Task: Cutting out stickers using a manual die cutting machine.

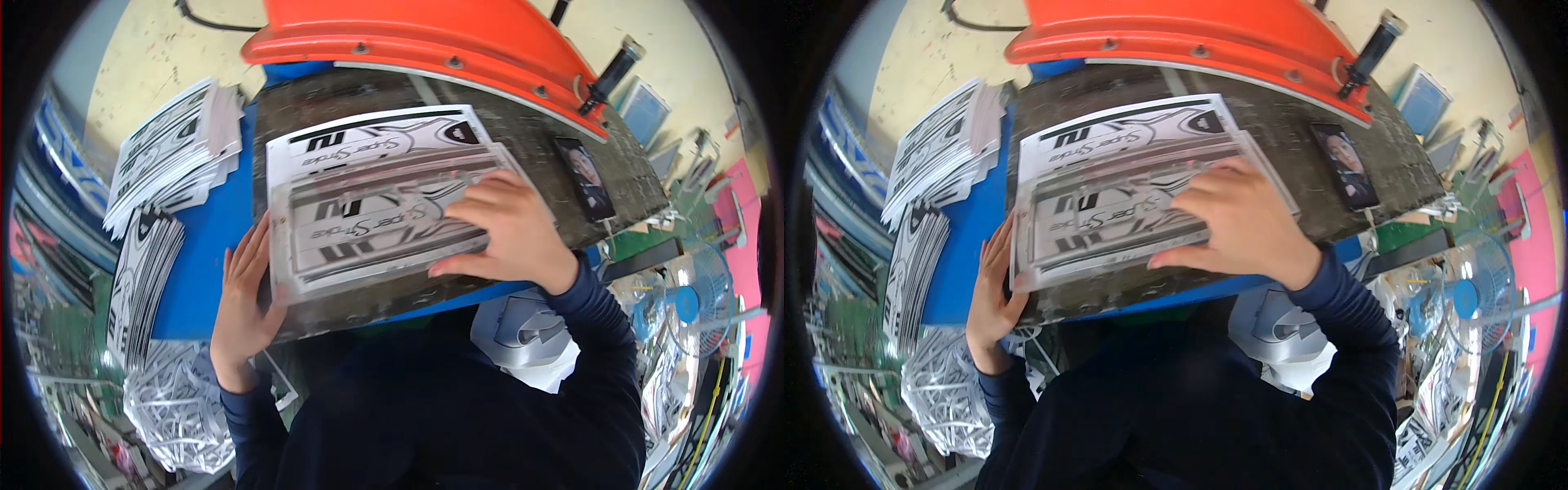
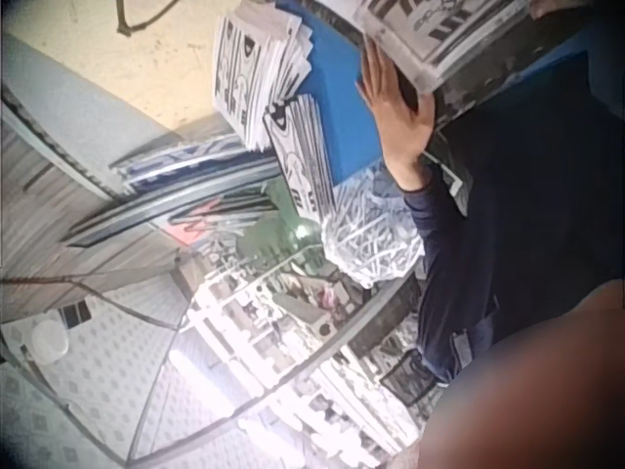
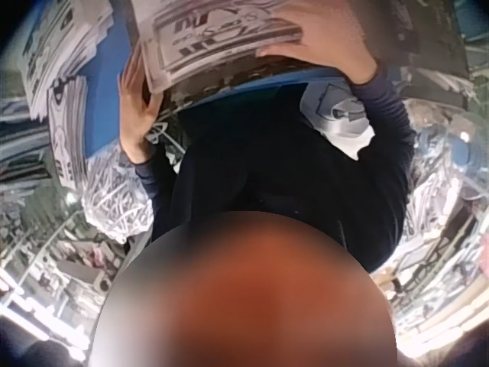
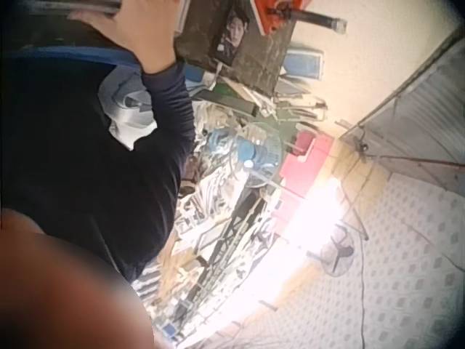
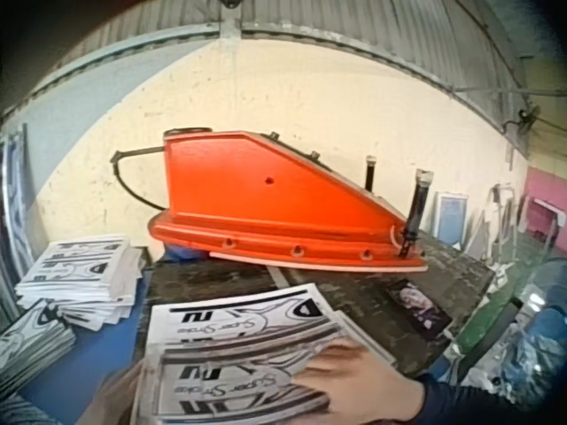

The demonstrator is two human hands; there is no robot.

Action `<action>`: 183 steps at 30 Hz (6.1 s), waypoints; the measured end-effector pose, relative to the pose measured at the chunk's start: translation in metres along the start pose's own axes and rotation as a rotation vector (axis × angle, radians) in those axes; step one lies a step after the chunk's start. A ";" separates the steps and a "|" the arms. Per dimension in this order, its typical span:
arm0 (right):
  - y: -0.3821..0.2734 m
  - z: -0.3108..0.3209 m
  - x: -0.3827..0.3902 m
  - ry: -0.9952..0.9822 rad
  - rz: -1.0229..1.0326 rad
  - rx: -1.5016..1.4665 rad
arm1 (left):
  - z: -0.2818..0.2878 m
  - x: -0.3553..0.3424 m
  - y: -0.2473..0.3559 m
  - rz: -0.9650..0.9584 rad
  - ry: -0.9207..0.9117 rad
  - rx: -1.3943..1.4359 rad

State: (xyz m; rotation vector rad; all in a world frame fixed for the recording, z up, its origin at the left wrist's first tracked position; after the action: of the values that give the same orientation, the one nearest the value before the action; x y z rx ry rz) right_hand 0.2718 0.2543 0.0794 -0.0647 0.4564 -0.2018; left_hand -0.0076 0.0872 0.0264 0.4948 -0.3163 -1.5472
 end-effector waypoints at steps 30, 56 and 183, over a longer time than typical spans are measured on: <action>0.059 0.012 0.065 0.700 -0.312 -0.816 | -0.040 -0.108 0.087 -0.366 -0.166 -0.045; 0.071 0.009 0.081 0.731 -0.318 -0.819 | 0.005 -0.080 0.004 0.074 0.335 0.893; 0.049 0.000 0.005 -0.121 -0.239 -0.017 | 0.011 -0.024 -0.040 -0.010 -0.099 0.262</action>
State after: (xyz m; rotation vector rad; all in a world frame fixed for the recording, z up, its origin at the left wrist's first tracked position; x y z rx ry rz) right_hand 0.2851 0.3013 0.0720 -0.1475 0.3295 -0.4264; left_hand -0.0482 0.1118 0.0186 0.6251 -0.5983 -1.5506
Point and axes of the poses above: each hand's wrist, its own x-axis away from the middle knuckle, its own z-axis out of the back of the hand, y = z × x, the point moved 6 cm from there along -x, towards the middle knuckle, and after that the axes turned 9 degrees about -y, right-handed, at the moved point
